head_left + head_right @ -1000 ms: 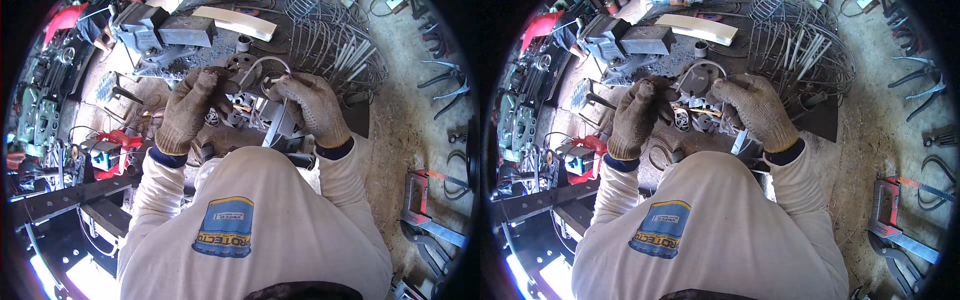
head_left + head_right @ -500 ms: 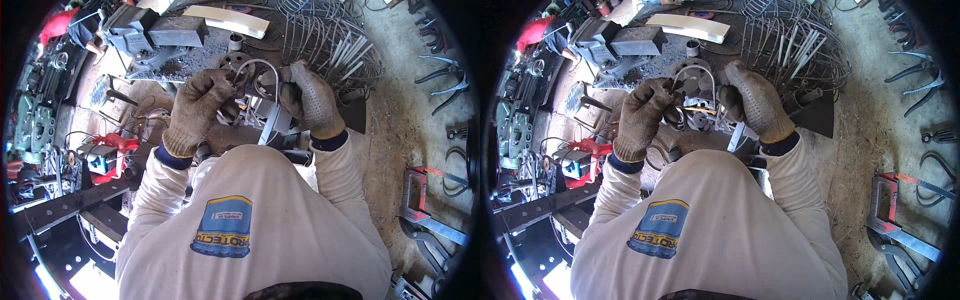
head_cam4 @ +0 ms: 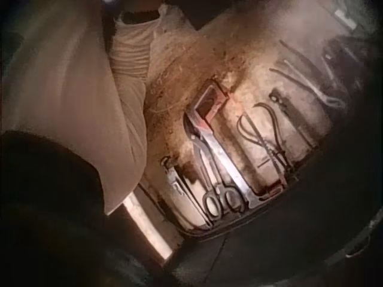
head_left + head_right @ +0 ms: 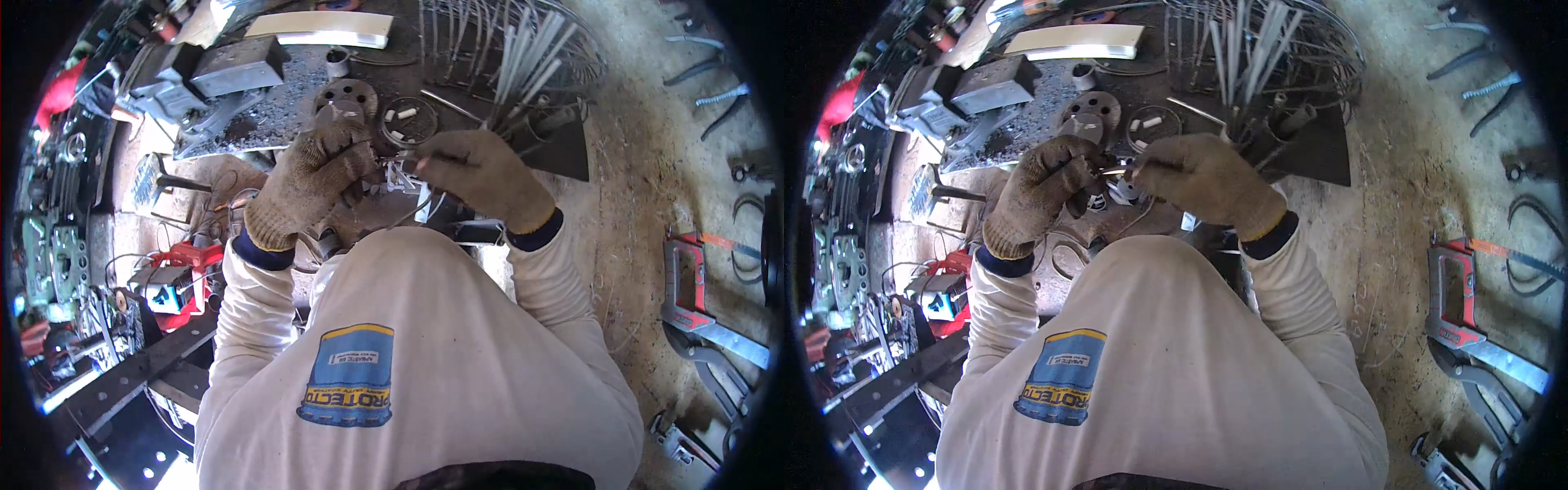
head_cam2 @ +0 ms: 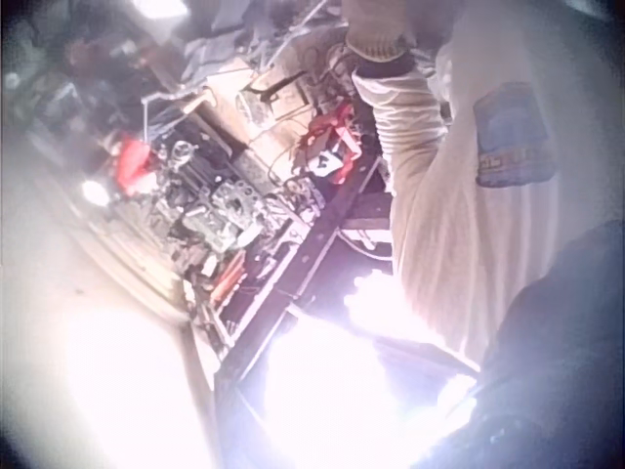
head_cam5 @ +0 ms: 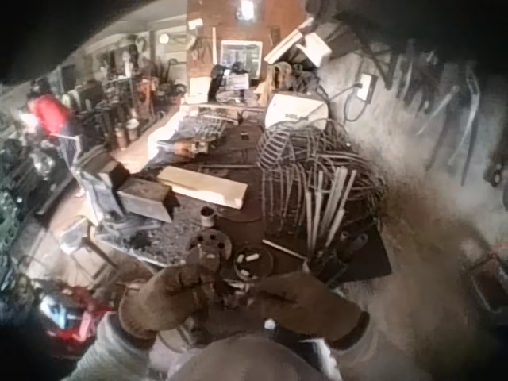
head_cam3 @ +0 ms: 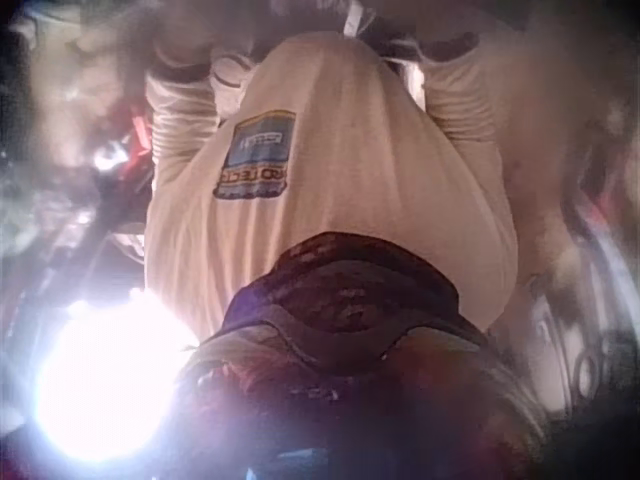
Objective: The person assembles a metal structure by hand using a small metal component, connecting it to larger curved metal pieces at a workstation.
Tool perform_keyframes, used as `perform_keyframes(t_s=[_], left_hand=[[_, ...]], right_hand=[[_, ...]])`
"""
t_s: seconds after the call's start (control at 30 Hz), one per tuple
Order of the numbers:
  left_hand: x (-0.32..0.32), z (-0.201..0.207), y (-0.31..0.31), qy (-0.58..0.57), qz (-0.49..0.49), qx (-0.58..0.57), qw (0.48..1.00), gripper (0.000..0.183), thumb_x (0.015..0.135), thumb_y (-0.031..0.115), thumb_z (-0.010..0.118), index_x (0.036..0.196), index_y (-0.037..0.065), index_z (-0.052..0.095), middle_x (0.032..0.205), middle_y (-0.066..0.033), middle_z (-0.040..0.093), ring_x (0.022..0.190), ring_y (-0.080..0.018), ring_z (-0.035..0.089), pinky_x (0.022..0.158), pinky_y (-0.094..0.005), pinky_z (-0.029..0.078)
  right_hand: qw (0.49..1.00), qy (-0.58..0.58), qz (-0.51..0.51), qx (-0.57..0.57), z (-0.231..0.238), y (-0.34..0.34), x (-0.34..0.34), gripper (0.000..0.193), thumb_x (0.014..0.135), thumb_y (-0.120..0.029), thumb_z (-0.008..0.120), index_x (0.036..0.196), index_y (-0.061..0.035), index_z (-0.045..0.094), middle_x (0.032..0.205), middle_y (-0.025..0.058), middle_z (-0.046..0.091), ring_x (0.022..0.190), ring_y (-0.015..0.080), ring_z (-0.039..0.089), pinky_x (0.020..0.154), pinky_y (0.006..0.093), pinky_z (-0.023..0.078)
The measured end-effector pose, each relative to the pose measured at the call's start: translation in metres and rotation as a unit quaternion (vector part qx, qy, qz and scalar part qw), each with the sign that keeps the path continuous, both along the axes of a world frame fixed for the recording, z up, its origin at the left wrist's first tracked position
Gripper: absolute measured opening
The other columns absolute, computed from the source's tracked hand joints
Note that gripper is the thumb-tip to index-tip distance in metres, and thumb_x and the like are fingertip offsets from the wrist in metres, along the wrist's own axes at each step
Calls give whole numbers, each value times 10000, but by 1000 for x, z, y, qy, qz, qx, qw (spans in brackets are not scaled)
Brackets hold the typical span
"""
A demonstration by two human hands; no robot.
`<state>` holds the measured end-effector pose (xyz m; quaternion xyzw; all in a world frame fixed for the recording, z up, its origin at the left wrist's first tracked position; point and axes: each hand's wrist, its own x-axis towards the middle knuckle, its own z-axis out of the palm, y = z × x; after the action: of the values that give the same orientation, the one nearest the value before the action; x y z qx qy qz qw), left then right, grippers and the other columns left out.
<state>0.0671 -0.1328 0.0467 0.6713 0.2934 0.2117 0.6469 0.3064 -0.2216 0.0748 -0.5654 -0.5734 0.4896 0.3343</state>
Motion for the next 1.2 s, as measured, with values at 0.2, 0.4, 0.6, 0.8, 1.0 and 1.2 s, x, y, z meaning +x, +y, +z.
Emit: perform_keyframes(t_s=[0.2,0.4,0.6,0.8,1.0,1.2], left_hand=[[59,-4,-6,56,-54,-8,997,227,958,167,622,1101,-9,645,852,-35,682,690,-113,614,623,-279,506],[103,-38,-19,14,23,123,992,265,974,213,615,1119,-8,634,879,-79,696,715,-126,625,633,-283,501],[110,-71,-42,98,-37,-56,993,314,991,233,587,1164,-24,638,872,-75,696,716,-126,627,657,-286,511],[141,-93,-39,137,-136,-30,981,342,1021,269,560,1183,-27,614,965,-100,706,723,-136,639,652,-279,528],[161,-98,-41,113,-108,-114,981,331,1013,286,553,1121,-15,641,918,-75,695,698,-123,628,623,-269,516],[168,-105,-37,120,-121,-141,975,320,1018,284,566,1145,0,643,958,-72,697,765,-122,641,680,-260,520]], right_hand=[[999,-12,-37,3,-56,-40,18,236,943,-196,640,1037,9,709,822,54,702,733,123,641,654,266,517],[941,116,-313,-59,-96,-93,42,227,937,-211,636,970,5,701,766,76,683,617,119,614,557,284,493],[848,244,-468,-48,-134,-115,52,272,935,-254,649,991,8,694,799,73,688,657,132,623,602,300,505],[828,272,-490,-25,-129,-102,47,320,923,-287,663,1010,20,689,853,98,712,710,166,665,650,301,536],[839,250,-484,16,-141,-88,48,323,924,-286,663,1028,19,686,876,112,724,712,171,687,647,300,562],[822,291,-489,-12,-149,-79,54,333,924,-292,672,1051,16,681,870,114,729,707,182,708,626,279,568]])
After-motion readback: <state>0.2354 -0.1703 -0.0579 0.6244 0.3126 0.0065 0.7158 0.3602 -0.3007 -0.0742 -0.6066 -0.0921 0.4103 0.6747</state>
